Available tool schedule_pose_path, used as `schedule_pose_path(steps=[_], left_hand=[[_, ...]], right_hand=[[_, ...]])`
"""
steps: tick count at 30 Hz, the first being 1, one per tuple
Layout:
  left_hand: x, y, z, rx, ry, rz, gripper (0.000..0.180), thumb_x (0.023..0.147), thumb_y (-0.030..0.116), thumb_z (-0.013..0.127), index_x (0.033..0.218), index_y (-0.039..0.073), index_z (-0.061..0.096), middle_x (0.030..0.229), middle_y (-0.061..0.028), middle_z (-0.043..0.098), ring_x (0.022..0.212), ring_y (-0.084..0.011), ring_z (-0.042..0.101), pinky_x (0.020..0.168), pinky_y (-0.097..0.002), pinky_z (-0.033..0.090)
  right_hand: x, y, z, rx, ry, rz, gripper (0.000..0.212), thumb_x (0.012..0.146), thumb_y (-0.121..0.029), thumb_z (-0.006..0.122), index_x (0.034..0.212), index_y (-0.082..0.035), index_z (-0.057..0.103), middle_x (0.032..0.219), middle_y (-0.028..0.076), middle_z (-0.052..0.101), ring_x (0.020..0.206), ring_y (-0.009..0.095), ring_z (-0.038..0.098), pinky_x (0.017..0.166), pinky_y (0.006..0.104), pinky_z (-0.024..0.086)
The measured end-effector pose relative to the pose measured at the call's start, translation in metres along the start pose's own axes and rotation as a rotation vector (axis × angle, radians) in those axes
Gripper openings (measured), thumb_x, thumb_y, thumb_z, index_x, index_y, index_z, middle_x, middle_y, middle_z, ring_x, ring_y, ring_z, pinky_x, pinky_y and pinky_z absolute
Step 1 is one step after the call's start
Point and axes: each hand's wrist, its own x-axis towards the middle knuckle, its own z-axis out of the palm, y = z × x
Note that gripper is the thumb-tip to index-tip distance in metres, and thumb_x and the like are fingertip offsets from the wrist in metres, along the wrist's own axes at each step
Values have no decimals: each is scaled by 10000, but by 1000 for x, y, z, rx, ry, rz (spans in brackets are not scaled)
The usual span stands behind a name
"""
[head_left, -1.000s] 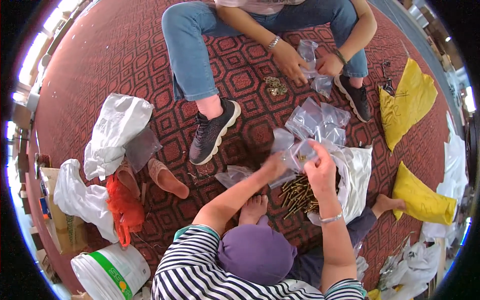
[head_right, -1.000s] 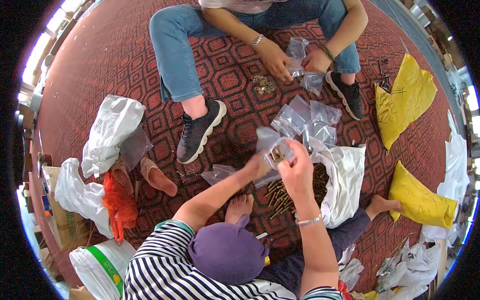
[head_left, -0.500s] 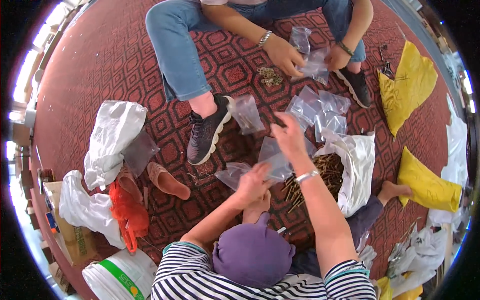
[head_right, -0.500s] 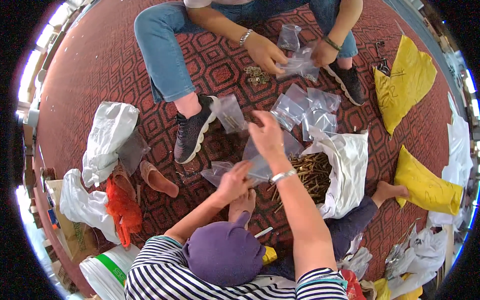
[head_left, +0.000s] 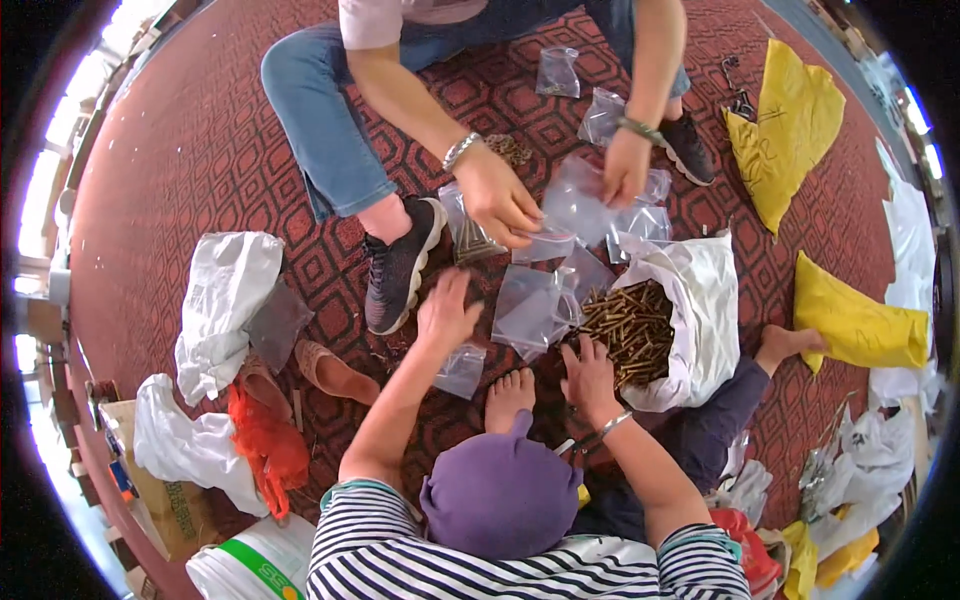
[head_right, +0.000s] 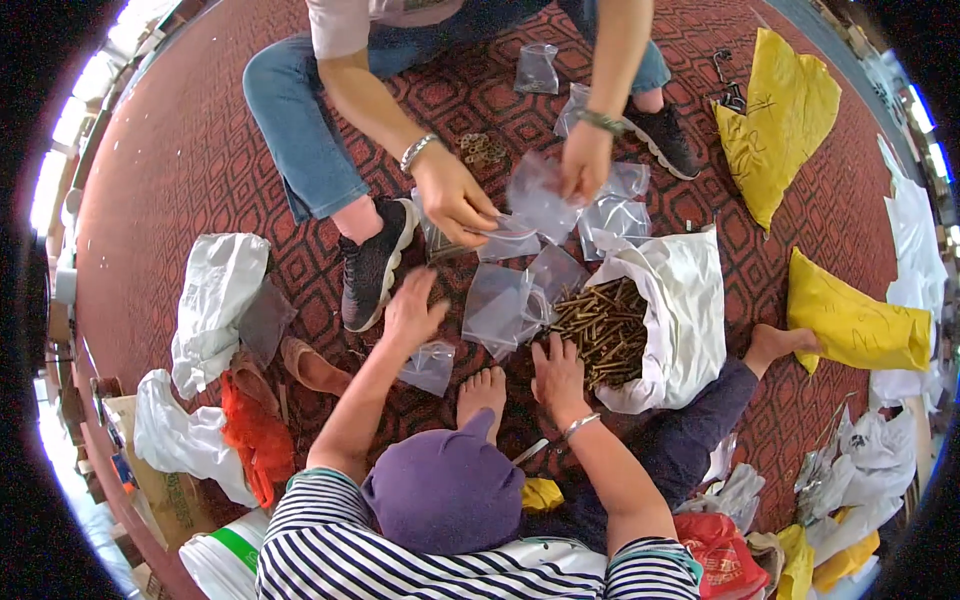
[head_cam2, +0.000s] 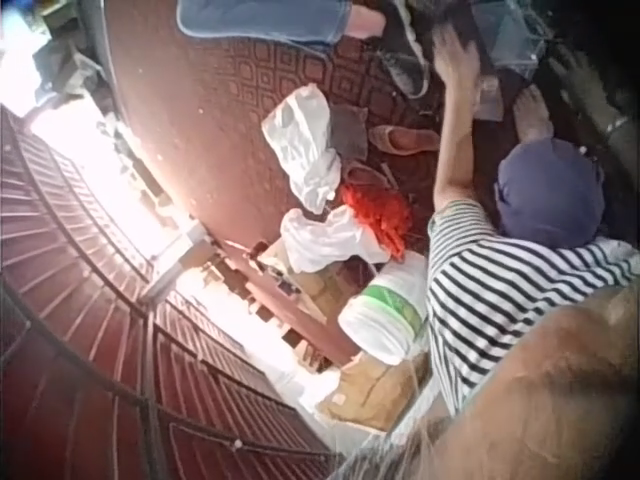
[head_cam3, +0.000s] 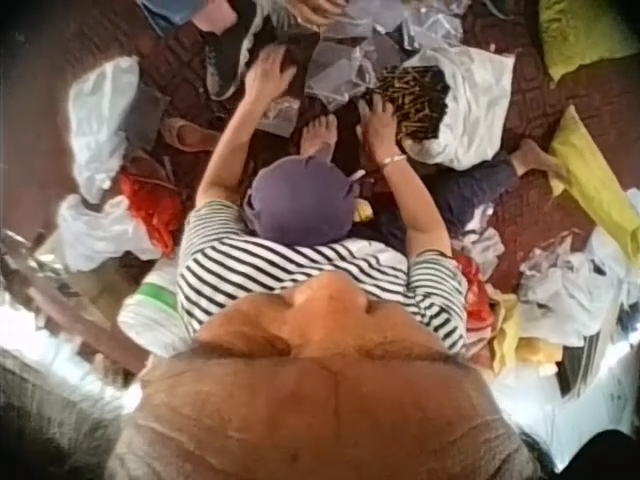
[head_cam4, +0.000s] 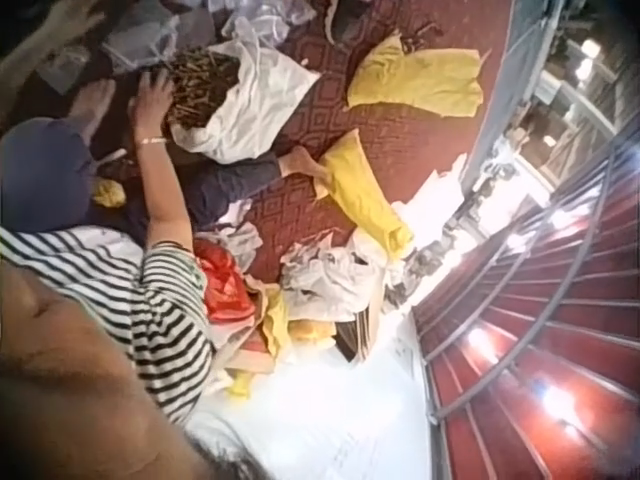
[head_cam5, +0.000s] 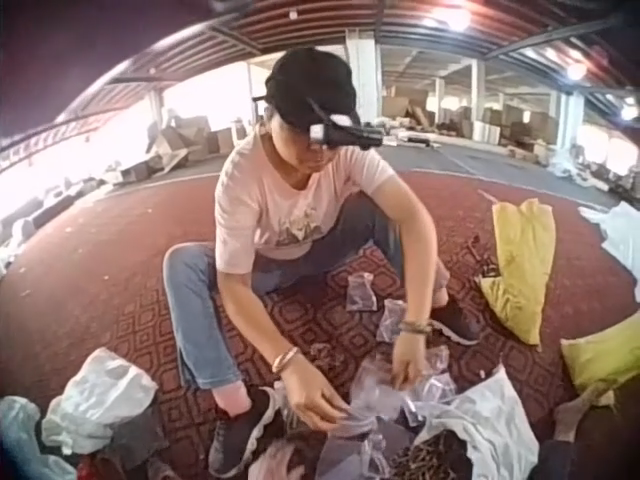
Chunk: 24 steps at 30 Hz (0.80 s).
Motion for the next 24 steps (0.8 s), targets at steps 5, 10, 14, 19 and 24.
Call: schedule_pose_path(steps=[5, 10, 14, 19, 24], left_hand=[[68, 1, 0, -384, -179, -273, 391, 757, 177, 575, 1128, 74, 507, 1140, -126, 543, 935, -295, 556, 762, -358, 463], [64, -12, 39, -617, -310, -19, 396, 787, 184, 571, 1157, 66, 494, 1103, -84, 550, 945, -209, 520, 820, -290, 417], [22, -12, 75, -1009, -395, -103, 585, 755, 129, 626, 1276, 56, 368, 1213, -76, 462, 1061, -178, 449, 919, -262, 361], [-11, 3, 79, -906, -139, 180, 845, 678, 48, 701, 1385, 59, 238, 1339, -88, 365, 1158, -196, 400, 987, -277, 317], [-14, 29, 48, -799, -458, -9, 849, 675, 68, 709, 1382, 59, 239, 1305, -95, 397, 1129, -213, 428, 1001, -293, 300]], right_hand=[[-19, 10, 14, -89, -133, -33, 186, 707, -124, 568, 887, -84, 548, 1086, 147, 499, 809, 316, 543, 575, 361, 482], [-16, 20, 21, -42, -402, -12, 134, 722, -126, 547, 842, -70, 529, 1037, 141, 507, 703, 327, 547, 553, 370, 473], [-6, 9, 0, 202, -431, 109, 304, 722, -188, 559, 989, -53, 507, 1047, 157, 502, 715, 349, 556, 564, 375, 471], [57, -16, -32, 427, 167, -149, 796, 670, -277, 654, 1332, -44, 279, 1230, 219, 413, 950, 337, 537, 718, 316, 474], [72, -51, -30, 596, 133, 12, 742, 650, -164, 683, 1292, -3, 349, 1177, 213, 480, 896, 326, 565, 717, 326, 480]])
